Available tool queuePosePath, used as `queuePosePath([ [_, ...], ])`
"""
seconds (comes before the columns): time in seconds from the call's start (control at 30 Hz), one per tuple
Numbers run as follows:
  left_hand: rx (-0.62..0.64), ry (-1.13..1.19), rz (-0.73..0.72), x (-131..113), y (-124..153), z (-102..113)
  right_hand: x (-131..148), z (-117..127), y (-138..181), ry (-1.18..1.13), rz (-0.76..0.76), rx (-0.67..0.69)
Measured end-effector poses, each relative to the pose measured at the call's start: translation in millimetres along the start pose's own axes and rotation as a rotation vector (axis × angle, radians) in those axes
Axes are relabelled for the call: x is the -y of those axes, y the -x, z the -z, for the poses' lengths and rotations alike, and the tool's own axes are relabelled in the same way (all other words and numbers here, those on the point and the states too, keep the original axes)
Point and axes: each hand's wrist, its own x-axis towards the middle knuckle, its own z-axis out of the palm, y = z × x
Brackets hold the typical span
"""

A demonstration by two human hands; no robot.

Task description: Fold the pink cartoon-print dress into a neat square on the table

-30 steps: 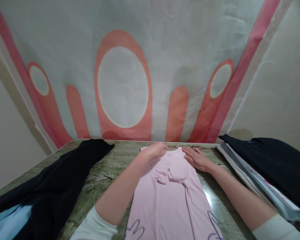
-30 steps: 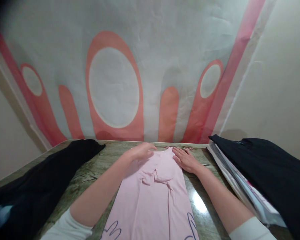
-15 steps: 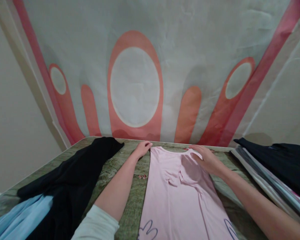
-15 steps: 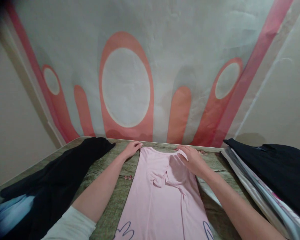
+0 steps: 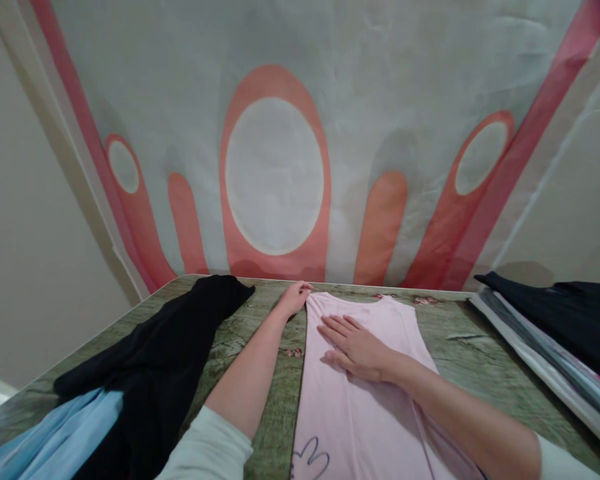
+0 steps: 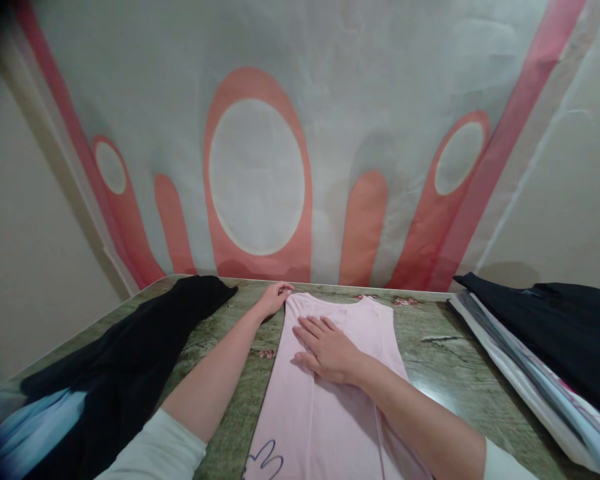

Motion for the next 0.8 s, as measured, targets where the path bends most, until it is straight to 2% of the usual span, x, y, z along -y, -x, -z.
queuePosePath([
  [0.13,-0.056,-0.092,0.049,-5,3,-3,3,3,3,-0.028,0.010,0.002],
  [0.23,-0.095,-0.156,0.042,-13,7,-3,1,15,3,-0.150,0.019,-0.039],
  [0.33,-0.141,-0.213,-0.001,-23,11,-1,-17,29,6,-0.247,-0.131,-0.250],
  [0.4,-0.163,-0.289,-0.080,-32,15,-1,-38,34,9,-0.198,-0.298,-0.437],
  [0.47,-0.148,-0.376,-0.178,-41,19,-3,-60,32,13,-0.136,-0.423,-0.537],
  [0.53,-0.087,-0.426,-0.248,-49,24,-7,-78,25,16,-0.107,-0.473,-0.539],
  [0.63,-0.005,-0.427,-0.293,-55,31,-15,-88,13,17,-0.105,-0.481,-0.514],
  [0.8,-0.022,-0.337,-0.328,-47,30,-24,-87,3,15,-0.098,-0.461,-0.492],
])
